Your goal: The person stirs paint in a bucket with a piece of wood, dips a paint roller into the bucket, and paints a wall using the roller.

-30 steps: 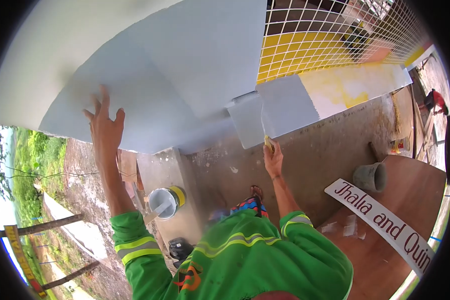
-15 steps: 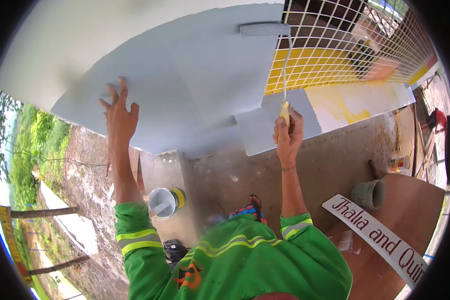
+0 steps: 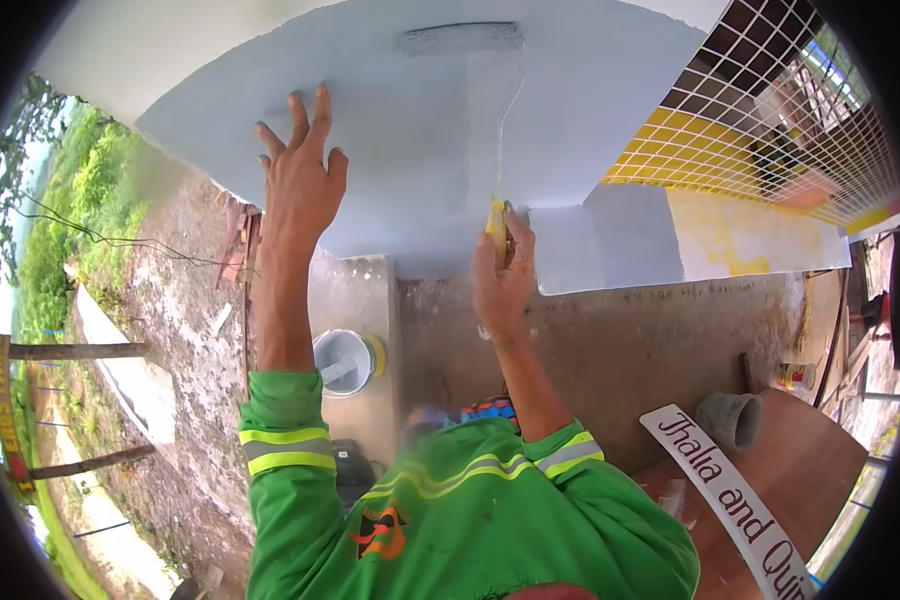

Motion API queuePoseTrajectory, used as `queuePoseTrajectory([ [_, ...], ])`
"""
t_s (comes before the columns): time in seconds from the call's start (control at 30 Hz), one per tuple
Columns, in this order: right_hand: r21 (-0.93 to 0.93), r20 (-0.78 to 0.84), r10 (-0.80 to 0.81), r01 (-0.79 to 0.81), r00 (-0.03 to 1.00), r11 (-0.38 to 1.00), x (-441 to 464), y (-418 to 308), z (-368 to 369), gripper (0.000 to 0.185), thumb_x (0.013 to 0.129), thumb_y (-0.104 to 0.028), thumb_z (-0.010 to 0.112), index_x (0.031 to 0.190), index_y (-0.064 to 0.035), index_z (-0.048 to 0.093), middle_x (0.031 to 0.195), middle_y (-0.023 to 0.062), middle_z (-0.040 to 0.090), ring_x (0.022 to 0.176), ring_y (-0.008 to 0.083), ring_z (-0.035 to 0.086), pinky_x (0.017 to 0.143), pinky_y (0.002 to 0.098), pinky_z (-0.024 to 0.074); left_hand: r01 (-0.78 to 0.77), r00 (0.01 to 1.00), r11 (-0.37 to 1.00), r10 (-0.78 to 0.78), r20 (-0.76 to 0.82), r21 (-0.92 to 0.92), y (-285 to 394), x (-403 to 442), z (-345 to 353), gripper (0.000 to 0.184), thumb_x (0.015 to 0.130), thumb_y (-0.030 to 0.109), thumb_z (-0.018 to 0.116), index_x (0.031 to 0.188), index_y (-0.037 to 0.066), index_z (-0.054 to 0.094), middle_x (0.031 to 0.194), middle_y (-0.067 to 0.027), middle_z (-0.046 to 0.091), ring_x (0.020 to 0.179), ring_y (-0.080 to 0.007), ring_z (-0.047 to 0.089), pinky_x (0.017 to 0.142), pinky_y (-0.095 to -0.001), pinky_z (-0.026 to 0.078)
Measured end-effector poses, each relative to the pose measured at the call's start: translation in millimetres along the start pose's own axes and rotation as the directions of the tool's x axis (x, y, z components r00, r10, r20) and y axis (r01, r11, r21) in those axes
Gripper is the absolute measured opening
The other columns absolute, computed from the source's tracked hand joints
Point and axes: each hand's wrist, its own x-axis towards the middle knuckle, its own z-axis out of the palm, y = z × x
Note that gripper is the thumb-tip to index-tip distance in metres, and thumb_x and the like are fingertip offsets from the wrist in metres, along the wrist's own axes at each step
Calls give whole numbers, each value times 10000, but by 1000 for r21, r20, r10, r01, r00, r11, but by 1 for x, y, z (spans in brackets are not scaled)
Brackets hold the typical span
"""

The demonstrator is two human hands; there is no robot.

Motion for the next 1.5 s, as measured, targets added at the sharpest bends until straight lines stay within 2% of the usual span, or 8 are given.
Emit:
queuePoseTrajectory([
  [0.17,-141,-18,-48,45,999,989,-37,84,-2,375,975,-37,561,1324,63,466,1087,182,607,864,189,599,759,330,508,-9,1000,1000,9,-15,17,-29,-1,12,669,927,185,537,1560,238,327,1583,-223,317,1372,-671,186,1067,-720,330],
  [0.4,-257,-15,197,-194,980,947,-113,206,-20,366,966,-60,577,1304,43,481,1177,272,605,1090,435,613,937,452,482,-37,997,997,41,-59,62,-36,-1,17,657,942,200,556,1553,288,332,1562,-212,360,1363,-648,244,1056,-662,399],
  [0.77,-418,-96,427,-426,899,803,-131,276,-15,385,968,-146,583,1326,-32,500,1111,269,650,1031,437,645,879,460,505,-93,995,995,94,-37,23,-42,0,16,603,978,208,541,1543,300,355,1562,-204,361,1373,-625,253,1063,-615,414],
  [1.0,-351,-111,259,-281,960,893,-133,241,-14,342,958,-118,598,1269,10,534,1069,204,642,945,312,648,836,411,504,-47,998,997,50,-32,67,-36,0,13,614,967,198,538,1544,292,348,1558,-210,363,1353,-642,264,1058,-629,418],
  [1.2,-124,-100,427,-437,899,891,-112,162,-15,337,964,-100,596,1270,20,525,1034,160,616,921,211,609,807,353,498,-24,1000,998,25,-15,52,-34,1,11,617,959,198,526,1544,276,345,1558,-208,365,1363,-650,237,1050,-639,428],
  [1.3,-101,-81,225,-233,971,967,-90,132,-8,347,957,-44,564,1296,-27,495,901,32,553,667,59,475,537,236,422,12,1000,999,-13,24,46,-31,0,10,621,957,192,515,1550,260,339,1564,-209,355,1376,-645,217,1072,-650,394],
  [1.47,-79,-63,58,-62,996,995,-39,77,10,378,968,-69,581,1304,76,486,1139,218,607,964,257,618,829,369,514,43,997,998,-46,58,51,-26,2,0,630,955,174,505,1557,236,331,1578,-201,337,1392,-637,185,1105,-669,331],
  [1.5,-68,-61,34,-38,998,997,-32,70,12,386,968,-67,580,1312,80,481,1172,228,601,986,266,615,848,371,513,105,990,992,-111,81,72,-19,2,-5,637,953,179,515,1557,277,337,1597,-154,307,1429,-548,192,1180,-613,240],
])
